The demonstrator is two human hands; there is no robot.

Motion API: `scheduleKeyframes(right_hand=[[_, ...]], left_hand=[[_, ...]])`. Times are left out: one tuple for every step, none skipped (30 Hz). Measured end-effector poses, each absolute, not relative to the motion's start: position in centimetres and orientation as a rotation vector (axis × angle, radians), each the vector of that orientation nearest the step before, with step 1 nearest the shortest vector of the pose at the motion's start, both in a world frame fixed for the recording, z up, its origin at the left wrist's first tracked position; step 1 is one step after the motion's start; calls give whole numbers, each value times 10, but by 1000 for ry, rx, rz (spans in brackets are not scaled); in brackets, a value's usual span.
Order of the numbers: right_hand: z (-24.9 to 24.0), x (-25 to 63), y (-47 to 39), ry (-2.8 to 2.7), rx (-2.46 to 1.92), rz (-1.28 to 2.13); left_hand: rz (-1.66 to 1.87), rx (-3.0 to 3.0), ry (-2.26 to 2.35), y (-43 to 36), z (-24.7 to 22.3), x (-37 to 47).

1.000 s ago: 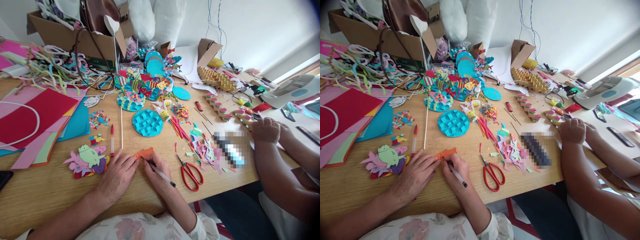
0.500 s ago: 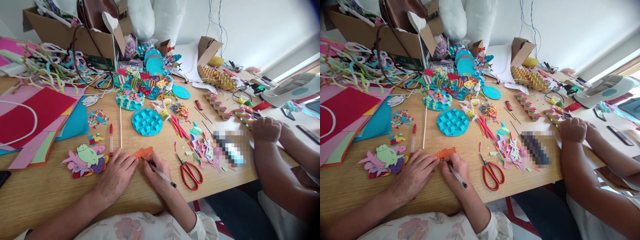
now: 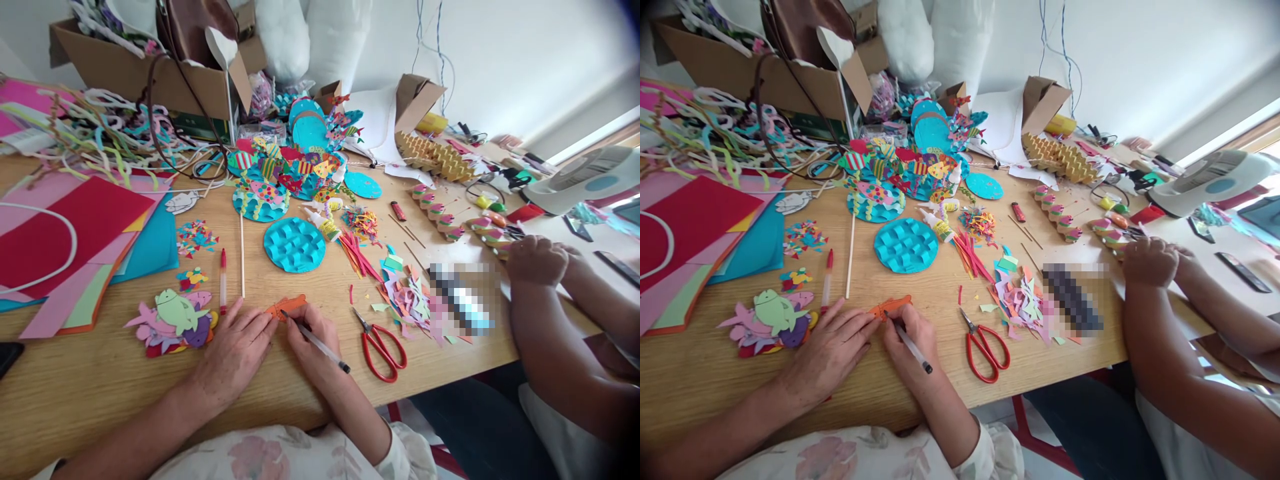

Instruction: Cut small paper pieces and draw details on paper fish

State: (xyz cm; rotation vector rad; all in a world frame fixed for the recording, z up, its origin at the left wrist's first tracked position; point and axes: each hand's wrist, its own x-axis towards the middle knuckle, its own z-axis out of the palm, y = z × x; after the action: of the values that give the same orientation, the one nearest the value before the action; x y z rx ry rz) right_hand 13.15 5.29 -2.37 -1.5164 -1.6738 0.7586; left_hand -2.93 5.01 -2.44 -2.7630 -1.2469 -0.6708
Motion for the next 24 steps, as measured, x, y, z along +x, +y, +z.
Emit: scheduleKeyframes(right_hand=[[-24,131,53,-1676,-1518,757],[-24,131,53,-1677,-1518,755],[-24,131,53,-1677,-1515,752],[-24,131,53,-1679,-1512,752],[-24,131,53,-1680,-1510,751],[-24,131,53,-1683,-1511,753],[-24,131,53,-1686,-1513,756],[-24,132,53,-1689,-1516,758],[-24,131,53,-1692,-1519,758],[-23,131,53,-1693,-1521,757],[-23,131,53,-1694,-1522,757],[-23,131,53,-1695,-1522,757],[-23,131,53,-1694,-1522,756],[-23,131,53,-1695,-1522,758],[-23,131,53,-1694,-1521,760],[-22,131,53,-1693,-1521,763],[-22,131,53,-1691,-1519,764],[-22,131,53,-1689,-1517,766],[-22,131,53,-1687,-1517,770],[-21,131,53,-1686,-1517,775],[-21,131,53,-1686,-1515,781],[-21,131,53,-1686,-1513,788],[-21,131,53,-1684,-1510,795],[-21,131,53,-1682,-1507,802]], left_hand=[[-670,-2765,-1243,50,-24,-29],[-668,-2768,-1243,50,-24,-29],[-668,-2769,-1244,50,-23,-29],[-668,-2769,-1247,50,-23,-29],[-670,-2769,-1249,50,-23,-29],[-666,-2770,-1252,50,-23,-29],[-662,-2773,-1252,50,-22,-29],[-656,-2777,-1252,50,-22,-29],[-652,-2779,-1254,50,-22,-29],[-650,-2779,-1257,50,-22,-29],[-650,-2778,-1261,50,-22,-29],[-653,-2776,-1265,50,-22,-29],[-657,-2773,-1268,50,-23,-29],[-659,-2772,-1272,50,-23,-29],[-662,-2771,-1274,50,-24,-29],[-666,-2771,-1276,50,-24,-29],[-669,-2772,-1277,50,-24,-29],[-669,-2774,-1279,49,-24,-28],[-667,-2777,-1280,49,-24,-28],[-663,-2780,-1283,49,-24,-29],[-656,-2784,-1286,49,-24,-29],[-647,-2788,-1288,49,-23,-29],[-641,-2789,-1287,49,-23,-29],[-637,-2789,-1284,49,-23,-29]])
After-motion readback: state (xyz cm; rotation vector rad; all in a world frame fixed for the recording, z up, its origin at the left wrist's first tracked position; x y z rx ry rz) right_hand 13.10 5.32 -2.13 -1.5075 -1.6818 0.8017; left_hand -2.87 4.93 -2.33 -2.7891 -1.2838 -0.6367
